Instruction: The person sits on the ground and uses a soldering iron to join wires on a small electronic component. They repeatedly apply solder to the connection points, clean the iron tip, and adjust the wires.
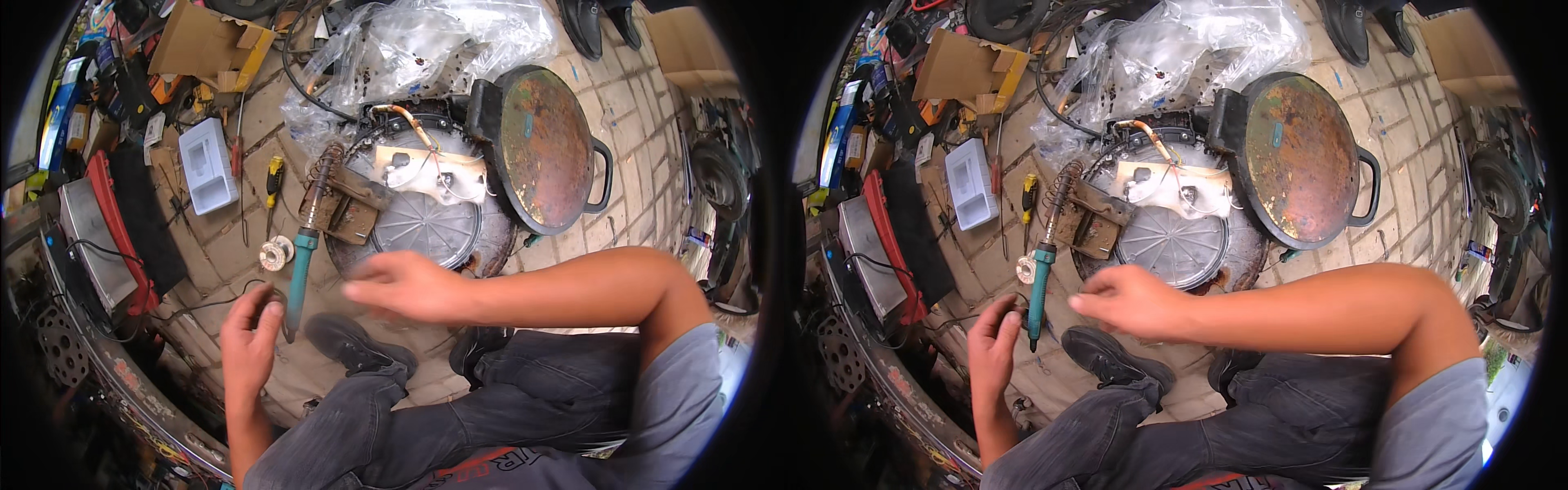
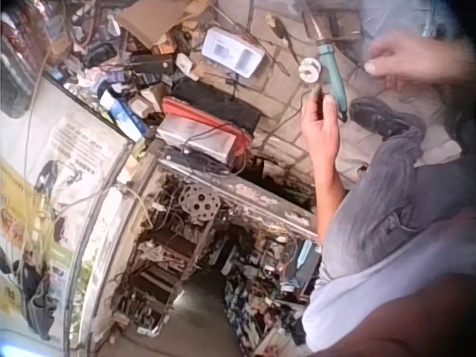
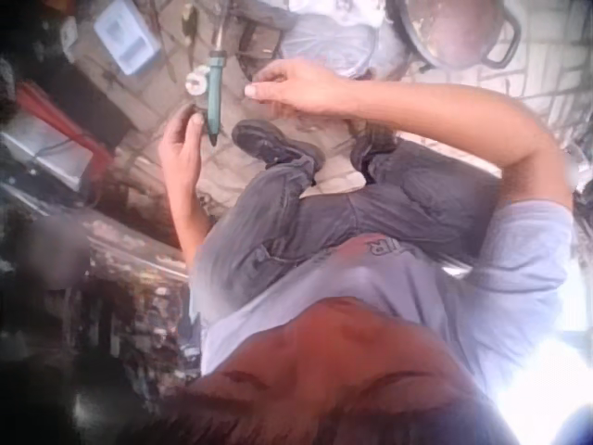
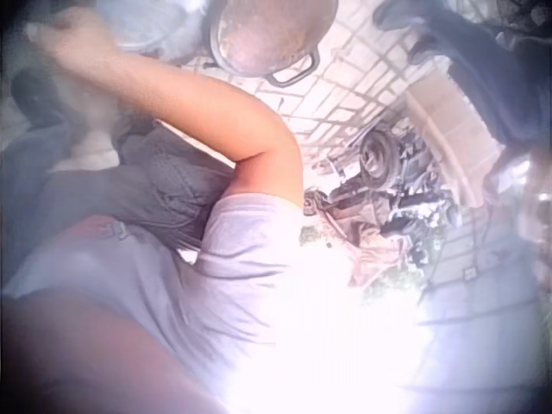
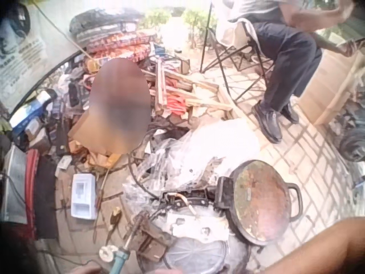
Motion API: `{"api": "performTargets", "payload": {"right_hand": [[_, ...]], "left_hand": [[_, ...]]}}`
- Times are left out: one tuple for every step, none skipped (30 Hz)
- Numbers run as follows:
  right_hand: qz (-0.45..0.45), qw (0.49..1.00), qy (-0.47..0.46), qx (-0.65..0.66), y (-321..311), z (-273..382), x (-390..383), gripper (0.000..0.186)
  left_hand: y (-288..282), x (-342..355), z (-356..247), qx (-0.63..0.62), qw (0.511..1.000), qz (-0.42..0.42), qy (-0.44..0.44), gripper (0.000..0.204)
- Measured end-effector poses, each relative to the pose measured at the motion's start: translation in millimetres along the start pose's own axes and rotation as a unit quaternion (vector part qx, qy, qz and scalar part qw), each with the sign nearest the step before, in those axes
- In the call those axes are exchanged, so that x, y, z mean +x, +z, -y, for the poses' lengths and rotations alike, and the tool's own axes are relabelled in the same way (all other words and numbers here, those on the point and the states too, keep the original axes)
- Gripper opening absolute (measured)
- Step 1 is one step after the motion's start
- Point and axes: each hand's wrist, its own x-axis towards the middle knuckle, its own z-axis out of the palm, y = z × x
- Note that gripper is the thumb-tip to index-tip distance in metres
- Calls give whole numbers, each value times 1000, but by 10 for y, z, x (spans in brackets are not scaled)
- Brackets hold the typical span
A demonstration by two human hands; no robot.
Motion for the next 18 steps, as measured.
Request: {"api": "performTargets", "payload": {"right_hand": [[-39, 998, -16, 52, 181, 5, 202, 54], [-75, 988, -24, 132, 372, 65, 389, 49], [-116, 970, -30, 211, 524, 90, 530, 45], [-119, 960, -45, 248, 607, 44, 640, 44], [-119, 949, -59, 286, 669, -30, 749, 43], [-119, 936, -75, 323, 733, -108, 829, 42], [-107, 928, -70, 350, 817, -104, 851, 40], [-110, 919, -77, 370, 873, -130, 891, 38], [-113, 910, -84, 390, 913, -163, 911, 36], [-109, 907, -84, 397, 963, -142, 876, 35], [-106, 905, -84, 403, 1023, -108, 818, 34], [-103, 903, -84, 409, 1076, -104, 771, 33], [-67, 925, -76, 365, 1123, -128, 713, 32], [-31, 930, -64, 362, 1156, -154, 646, 32], [5, 932, -52, 358, 1176, -178, 566, 32], [23, 939, -40, 341, 1170, -174, 473, 32], [43, 945, -27, 324, 1155, -170, 374, 33], [62, 950, -14, 307, 1137, -193, 299, 34]], "left_hand": [[52, 35, 32, -1, 1000, 28, -8, 32], [49, 58, 126, -16, 1000, 22, -11, 31], [25, 119, 181, -35, 999, 23, -9, 32], [-1, 209, 200, -52, 998, 24, -6, 32], [-29, 290, 205, -67, 997, 24, -5, 32], [-38, 375, 198, -83, 996, 7, -11, 32], [-88, 488, 244, -100, 995, -7, 1, 32], [-118, 547, 252, -114, 994, 3, 2, 32], [-138, 580, 252, -128, 992, 13, 4, 33], [-168, 599, 247, -129, 992, 7, 8, 33], [-189, 614, 241, -132, 991, 1, 12, 34], [-204, 631, 235, -135, 991, -4, 15, 34], [-222, 633, 198, -136, 990, -24, 11, 34], [-277, 677, 228, -121, 992, -27, 9, 34], [-338, 740, 292, -106, 994, -31, 7, 34], [-345, 811, 379, -76, 996, -36, 9, 34], [-333, 891, 493, -46, 998, -42, 10, 35], [-322, 969, 639, -16, 999, -48, 11, 36]]}}
